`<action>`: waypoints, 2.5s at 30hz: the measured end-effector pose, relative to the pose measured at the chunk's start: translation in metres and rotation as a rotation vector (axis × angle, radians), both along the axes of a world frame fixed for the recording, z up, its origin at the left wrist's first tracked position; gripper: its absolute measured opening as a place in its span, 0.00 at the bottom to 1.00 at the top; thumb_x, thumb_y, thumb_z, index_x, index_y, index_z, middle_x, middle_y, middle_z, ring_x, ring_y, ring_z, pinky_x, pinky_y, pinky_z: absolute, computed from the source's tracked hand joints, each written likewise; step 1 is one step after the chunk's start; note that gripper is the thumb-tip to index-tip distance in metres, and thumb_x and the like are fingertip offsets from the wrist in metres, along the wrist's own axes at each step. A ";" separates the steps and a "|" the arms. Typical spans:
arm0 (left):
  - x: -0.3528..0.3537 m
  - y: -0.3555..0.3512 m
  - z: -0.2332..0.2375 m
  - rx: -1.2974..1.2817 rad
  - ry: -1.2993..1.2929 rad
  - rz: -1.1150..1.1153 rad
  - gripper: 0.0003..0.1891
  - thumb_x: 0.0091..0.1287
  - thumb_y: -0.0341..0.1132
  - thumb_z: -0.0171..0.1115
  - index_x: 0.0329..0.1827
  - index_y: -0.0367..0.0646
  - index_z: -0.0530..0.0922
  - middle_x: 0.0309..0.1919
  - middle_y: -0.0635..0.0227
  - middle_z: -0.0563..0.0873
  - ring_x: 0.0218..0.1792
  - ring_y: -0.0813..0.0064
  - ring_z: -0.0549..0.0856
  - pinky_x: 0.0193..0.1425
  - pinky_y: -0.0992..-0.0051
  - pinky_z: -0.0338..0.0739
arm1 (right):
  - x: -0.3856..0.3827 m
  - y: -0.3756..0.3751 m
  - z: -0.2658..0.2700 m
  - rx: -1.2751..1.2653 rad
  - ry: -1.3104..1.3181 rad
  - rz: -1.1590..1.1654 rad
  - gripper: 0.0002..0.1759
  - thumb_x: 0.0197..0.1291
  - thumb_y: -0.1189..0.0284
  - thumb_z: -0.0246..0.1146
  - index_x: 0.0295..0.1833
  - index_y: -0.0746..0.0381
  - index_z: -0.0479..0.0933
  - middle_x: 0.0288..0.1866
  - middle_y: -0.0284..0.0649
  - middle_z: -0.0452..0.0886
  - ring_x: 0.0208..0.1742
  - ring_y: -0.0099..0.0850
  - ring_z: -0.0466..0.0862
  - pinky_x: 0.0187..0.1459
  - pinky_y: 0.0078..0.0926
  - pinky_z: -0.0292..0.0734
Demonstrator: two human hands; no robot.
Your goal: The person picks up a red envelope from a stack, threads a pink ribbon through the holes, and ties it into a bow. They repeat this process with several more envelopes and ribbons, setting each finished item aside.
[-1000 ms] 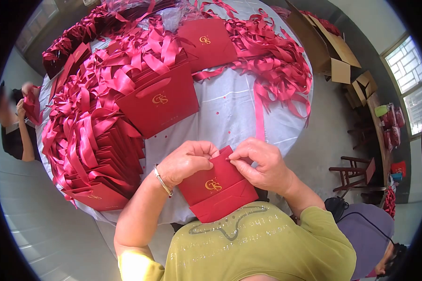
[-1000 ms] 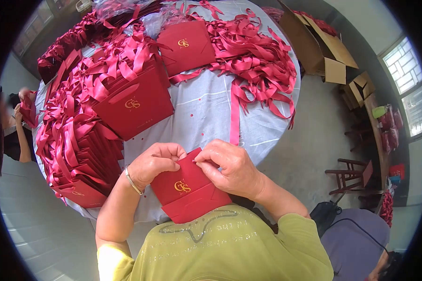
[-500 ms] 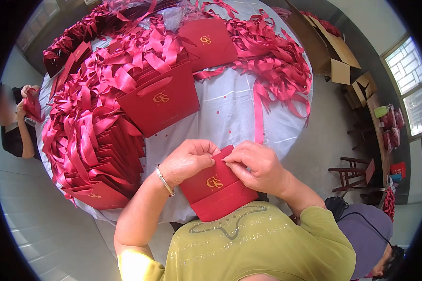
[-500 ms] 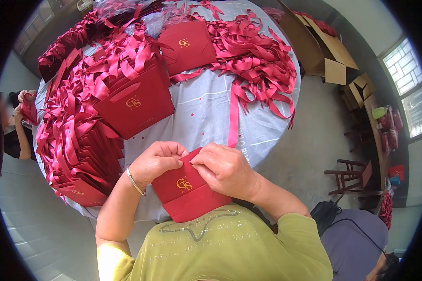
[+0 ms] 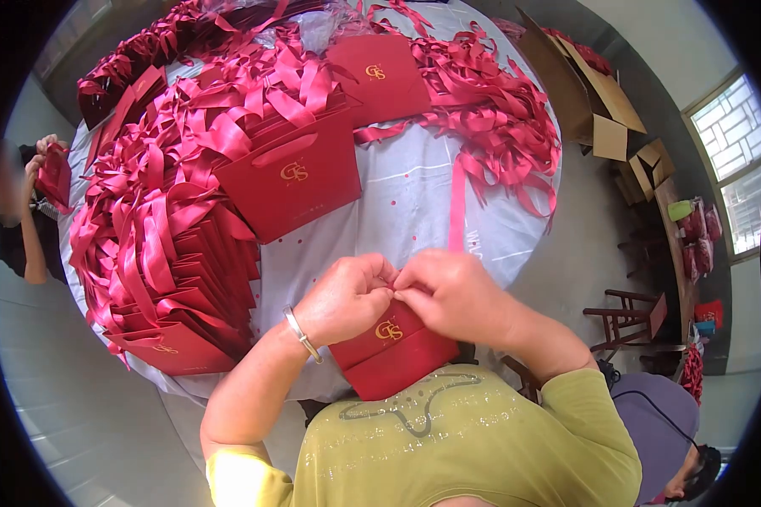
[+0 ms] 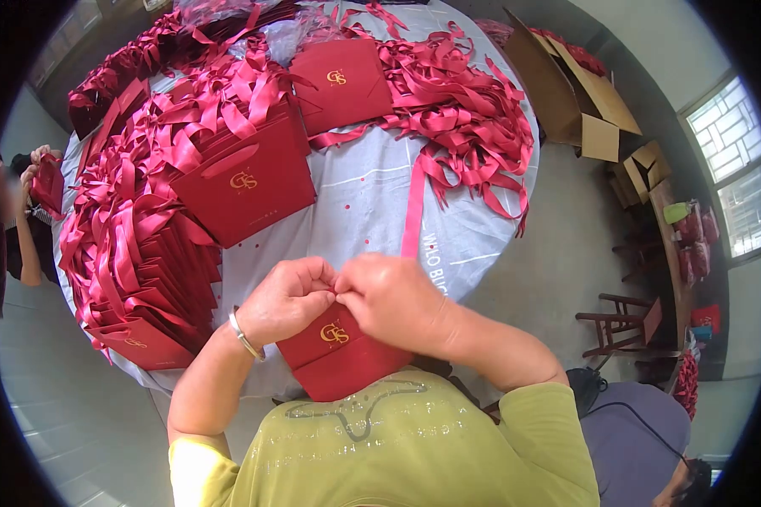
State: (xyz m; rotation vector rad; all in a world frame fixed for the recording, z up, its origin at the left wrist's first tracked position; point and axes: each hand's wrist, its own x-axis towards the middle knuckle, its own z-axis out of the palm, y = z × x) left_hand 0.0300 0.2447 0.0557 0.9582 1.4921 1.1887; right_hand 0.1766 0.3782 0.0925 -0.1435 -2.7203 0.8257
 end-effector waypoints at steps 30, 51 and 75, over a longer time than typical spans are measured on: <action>0.024 0.000 0.022 0.239 0.673 0.162 0.10 0.55 0.26 0.70 0.33 0.40 0.74 0.17 0.61 0.84 0.19 0.67 0.84 0.27 0.72 0.75 | -0.050 0.053 0.020 -0.627 -0.679 0.213 0.10 0.58 0.77 0.70 0.43 0.64 0.76 0.30 0.34 0.83 0.32 0.19 0.81 0.33 0.21 0.77; 0.023 0.006 0.014 0.051 0.559 0.098 0.09 0.62 0.31 0.67 0.43 0.37 0.82 0.15 0.67 0.82 0.16 0.83 0.75 0.26 0.76 0.70 | 0.041 0.094 0.001 0.032 -0.166 0.384 0.12 0.50 0.69 0.75 0.40 0.59 0.84 0.65 0.44 0.79 0.75 0.47 0.67 0.74 0.52 0.56; 0.024 0.008 0.011 -0.024 0.531 0.162 0.07 0.61 0.33 0.66 0.37 0.39 0.84 0.23 0.62 0.86 0.26 0.67 0.84 0.34 0.67 0.78 | 0.066 0.054 0.038 -1.115 0.634 0.385 0.11 0.58 0.74 0.74 0.44 0.68 0.84 0.37 0.41 0.76 0.28 0.26 0.76 0.30 0.25 0.70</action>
